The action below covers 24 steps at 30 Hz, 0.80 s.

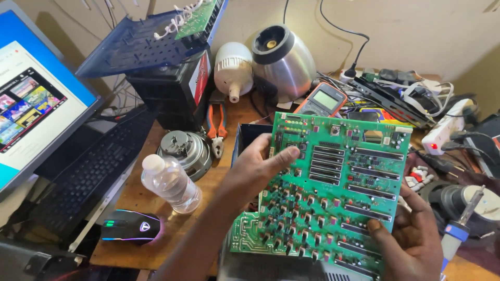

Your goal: A person is inspecting a green circuit board, flipping it over to check components on both sides and using a soldering iron to perform repairs.

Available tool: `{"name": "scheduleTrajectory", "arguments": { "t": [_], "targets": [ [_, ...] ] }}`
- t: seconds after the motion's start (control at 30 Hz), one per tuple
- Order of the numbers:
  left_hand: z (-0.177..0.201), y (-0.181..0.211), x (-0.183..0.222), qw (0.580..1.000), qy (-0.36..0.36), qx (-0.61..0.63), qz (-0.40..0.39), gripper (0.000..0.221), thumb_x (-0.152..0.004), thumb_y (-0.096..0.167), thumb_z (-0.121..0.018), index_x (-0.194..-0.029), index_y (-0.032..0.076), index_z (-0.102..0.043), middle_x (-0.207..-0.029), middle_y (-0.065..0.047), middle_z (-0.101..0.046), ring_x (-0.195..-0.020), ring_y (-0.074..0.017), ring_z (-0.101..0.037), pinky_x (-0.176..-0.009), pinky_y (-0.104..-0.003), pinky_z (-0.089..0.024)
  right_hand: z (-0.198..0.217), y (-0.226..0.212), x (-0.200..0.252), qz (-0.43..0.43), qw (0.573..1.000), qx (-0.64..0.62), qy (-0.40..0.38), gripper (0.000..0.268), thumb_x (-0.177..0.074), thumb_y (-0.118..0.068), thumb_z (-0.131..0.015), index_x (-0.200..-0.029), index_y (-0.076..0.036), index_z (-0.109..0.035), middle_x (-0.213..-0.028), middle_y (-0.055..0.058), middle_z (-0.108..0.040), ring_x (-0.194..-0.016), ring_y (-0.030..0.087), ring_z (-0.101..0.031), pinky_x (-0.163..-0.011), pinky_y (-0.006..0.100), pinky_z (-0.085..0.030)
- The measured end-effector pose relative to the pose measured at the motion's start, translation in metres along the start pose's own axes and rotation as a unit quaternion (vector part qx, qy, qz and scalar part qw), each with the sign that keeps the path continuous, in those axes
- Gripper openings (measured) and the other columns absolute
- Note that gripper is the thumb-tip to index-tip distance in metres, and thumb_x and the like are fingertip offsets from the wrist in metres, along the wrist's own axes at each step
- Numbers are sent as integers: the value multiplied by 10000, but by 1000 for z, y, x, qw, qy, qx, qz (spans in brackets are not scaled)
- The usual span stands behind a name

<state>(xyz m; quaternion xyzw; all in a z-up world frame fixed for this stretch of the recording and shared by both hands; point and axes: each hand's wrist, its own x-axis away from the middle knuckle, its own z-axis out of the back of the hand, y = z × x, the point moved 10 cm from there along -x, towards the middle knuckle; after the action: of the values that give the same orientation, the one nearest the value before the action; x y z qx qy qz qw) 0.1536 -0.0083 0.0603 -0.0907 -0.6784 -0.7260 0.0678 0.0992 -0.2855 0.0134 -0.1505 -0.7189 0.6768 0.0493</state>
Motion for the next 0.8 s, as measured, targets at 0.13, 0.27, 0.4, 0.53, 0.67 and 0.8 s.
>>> {"name": "scheduleTrajectory", "arguments": {
  "t": [0.13, 0.27, 0.4, 0.53, 0.67, 0.8],
  "targets": [
    [-7, -16, -23, 988, 6, 156, -3, 586, -816, 338, -768, -1329, 69, -677, -1218, -75, -778, -1109, -183, -721, -994, -324, -558, -1, -7, 5, -24, 999, 22, 28, 800, -852, 130, -607, -1635, 34, -472, -1224, 299, -691, -1093, 362, -670, -958, 497, -553],
    [-9, -14, -29, 981, 25, 192, -8, 565, -784, 231, -834, -1288, 38, -669, -1118, -110, -788, -973, -205, -742, -853, -356, -617, -1, -5, 2, -14, 999, 45, 24, 794, -851, 113, -622, -1627, 39, -468, -1283, 287, -695, -1131, 338, -673, -1007, 450, -538],
    [-3, -14, -26, 985, 61, 156, -38, 468, -778, 259, -876, -1159, 62, -688, -926, -39, -729, -825, -126, -655, -776, -317, -565, -3, 0, 1, -98, 994, 37, 17, 844, -845, 160, -574, -1659, -1, -421, -1421, 281, -685, -1221, 334, -657, -1036, 461, -493],
    [-7, -16, -22, 980, 43, 190, -37, 495, -794, 210, -850, -1219, 31, -671, -1071, -107, -772, -938, -195, -738, -802, -351, -641, 4, 0, 1, -17, 1000, 10, 14, 767, -849, 164, -576, -1601, 61, -471, -1353, 288, -688, -1179, 331, -655, -1012, 439, -518],
    [-11, -20, -22, 977, -2, 213, -33, 606, -774, 177, -832, -1331, 27, -645, -1174, -128, -766, -993, -214, -731, -854, -356, -625, 5, 6, -5, -33, 999, 23, -4, 869, -835, 170, -576, -1681, 59, -410, -1342, 307, -671, -1136, 372, -652, -1002, 490, -523],
    [-12, -24, -25, 970, -14, 235, -54, 576, -777, 132, -847, -1300, 18, -634, -1169, -139, -757, -987, -226, -735, -844, -370, -633, 2, -2, 1, -24, 999, 40, 13, 817, -847, 140, -604, -1644, 50, -451, -1333, 274, -683, -1182, 321, -648, -1045, 439, -514]
  ]
}}
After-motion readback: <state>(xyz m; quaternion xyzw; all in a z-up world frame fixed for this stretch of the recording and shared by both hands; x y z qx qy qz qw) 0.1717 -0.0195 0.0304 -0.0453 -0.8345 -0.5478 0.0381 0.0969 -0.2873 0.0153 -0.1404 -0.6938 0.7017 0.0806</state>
